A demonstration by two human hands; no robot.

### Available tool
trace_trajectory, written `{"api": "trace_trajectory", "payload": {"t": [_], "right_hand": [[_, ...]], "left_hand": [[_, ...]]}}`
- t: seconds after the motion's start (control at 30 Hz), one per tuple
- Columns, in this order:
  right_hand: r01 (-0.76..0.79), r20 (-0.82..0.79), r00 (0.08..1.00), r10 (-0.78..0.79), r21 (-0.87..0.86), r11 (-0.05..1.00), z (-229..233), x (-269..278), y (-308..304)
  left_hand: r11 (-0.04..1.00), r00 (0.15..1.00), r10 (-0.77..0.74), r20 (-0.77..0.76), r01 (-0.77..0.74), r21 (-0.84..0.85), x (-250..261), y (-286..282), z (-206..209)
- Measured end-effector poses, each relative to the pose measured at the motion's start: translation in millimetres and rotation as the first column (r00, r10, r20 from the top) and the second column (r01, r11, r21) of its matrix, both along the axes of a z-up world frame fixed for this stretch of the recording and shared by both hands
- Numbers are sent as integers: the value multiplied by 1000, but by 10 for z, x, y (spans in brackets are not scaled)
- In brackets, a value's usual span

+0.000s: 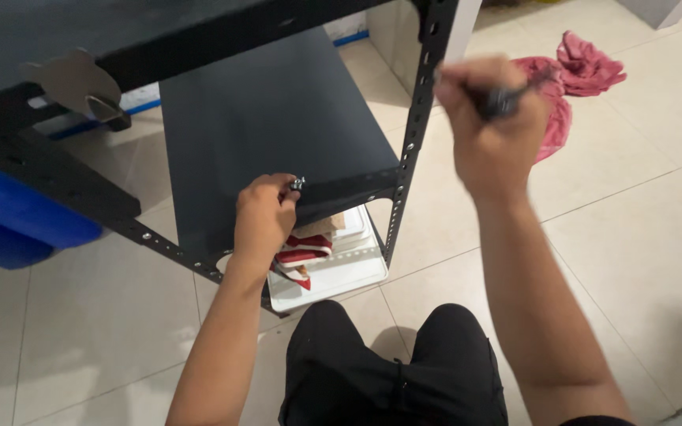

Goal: The person assembles a metal shelving unit by inserting screws into the vertical uprights and tightening them with a screwdriver. They work on multiple connection points along the frame, securing the shelves to the uprights.

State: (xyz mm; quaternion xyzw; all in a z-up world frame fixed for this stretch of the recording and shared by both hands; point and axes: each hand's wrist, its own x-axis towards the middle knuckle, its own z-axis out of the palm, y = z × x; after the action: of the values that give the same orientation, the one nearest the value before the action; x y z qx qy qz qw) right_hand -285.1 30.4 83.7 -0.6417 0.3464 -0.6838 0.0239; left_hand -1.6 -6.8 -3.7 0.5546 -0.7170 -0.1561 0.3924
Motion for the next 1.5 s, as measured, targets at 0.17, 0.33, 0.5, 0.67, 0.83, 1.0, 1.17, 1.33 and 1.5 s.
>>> {"api": "trace_trajectory", "payload": {"t": [0.17,0.33,0.5,0.67,0.83,1.0,1.17,1.33,1.5], "right_hand": [[64,-7,998,-64,136,989,364,-74,-142],[53,-120,991,-54,-16,998,442,-71,-173],[-54,-28,998,56,71,996,437,-114,-229],[-8,102,995,-18,243,970,464,-55,-270],[-331,412,888,202,269,905,577,-29,-265],[-402,464,858,221,338,851,615,11,-241],[-357,462,871,166,365,860,608,37,-233],[-308,437,891,121,387,869,617,34,-227],[-314,441,888,128,380,870,636,67,-204]], "left_hand": [[1000,993,30,113,-30,2,-6,-78,8],[989,999,0,37,5,-148,23,-69,102],[995,950,-96,-298,99,-5,-184,-110,472],[791,387,-537,-750,540,-288,-773,-372,914],[765,290,-484,-826,599,-237,-1141,-604,1151],[633,82,-435,-897,736,-239,-1180,-684,1182],[537,95,-371,-924,833,-130,-1244,-780,1250],[471,160,-371,-915,881,-37,-1240,-859,1313],[478,86,-345,-935,873,-96,-1250,-868,1332]]}}
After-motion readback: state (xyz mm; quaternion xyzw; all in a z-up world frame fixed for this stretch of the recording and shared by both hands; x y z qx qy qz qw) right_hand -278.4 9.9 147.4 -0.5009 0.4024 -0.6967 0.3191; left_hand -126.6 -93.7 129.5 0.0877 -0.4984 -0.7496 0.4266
